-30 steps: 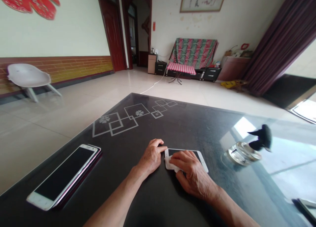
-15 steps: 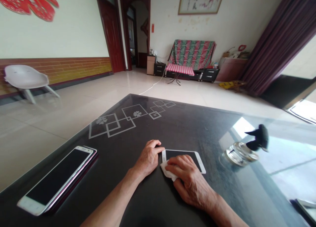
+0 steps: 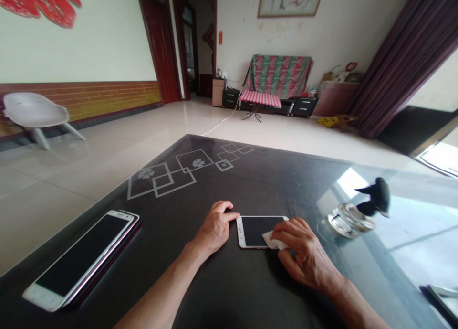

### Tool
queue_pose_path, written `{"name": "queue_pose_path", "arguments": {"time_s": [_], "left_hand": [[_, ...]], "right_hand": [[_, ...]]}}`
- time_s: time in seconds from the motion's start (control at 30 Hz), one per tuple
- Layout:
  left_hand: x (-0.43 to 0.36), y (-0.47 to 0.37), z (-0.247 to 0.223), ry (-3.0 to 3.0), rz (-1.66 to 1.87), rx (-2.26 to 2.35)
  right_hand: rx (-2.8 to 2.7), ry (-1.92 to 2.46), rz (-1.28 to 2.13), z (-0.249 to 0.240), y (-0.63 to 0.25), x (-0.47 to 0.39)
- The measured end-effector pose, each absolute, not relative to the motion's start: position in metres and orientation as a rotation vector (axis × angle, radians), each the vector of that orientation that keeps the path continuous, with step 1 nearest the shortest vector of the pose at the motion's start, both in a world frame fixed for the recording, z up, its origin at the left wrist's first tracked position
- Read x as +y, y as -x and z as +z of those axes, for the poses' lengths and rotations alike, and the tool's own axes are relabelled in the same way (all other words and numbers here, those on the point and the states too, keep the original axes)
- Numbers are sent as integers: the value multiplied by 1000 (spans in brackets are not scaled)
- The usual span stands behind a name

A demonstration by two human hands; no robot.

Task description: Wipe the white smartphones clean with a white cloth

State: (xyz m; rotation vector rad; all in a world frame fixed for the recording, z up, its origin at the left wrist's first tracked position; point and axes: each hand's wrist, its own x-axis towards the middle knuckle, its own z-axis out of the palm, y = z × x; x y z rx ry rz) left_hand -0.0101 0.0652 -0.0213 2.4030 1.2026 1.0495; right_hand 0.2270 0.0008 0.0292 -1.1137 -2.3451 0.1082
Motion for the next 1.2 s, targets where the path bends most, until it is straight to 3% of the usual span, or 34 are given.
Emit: {"name": "queue_pose_path", "arguments": {"time_s": [0.27, 0.53, 1.0, 1.2], "left_hand": [[64, 11, -18, -2402, 1028, 1193], [63, 11, -15, -2395, 1003, 1197], [65, 11, -22, -2412, 1012, 1223], [65, 11, -20, -2391, 989, 1217]], "right_hand": [[-2418, 1118, 204, 26, -183, -6], [-2378, 1282, 48, 25, -196, 7], [-2438, 1168, 228, 25, -179, -4], [-2332, 1348, 90, 19, -188, 10]]}}
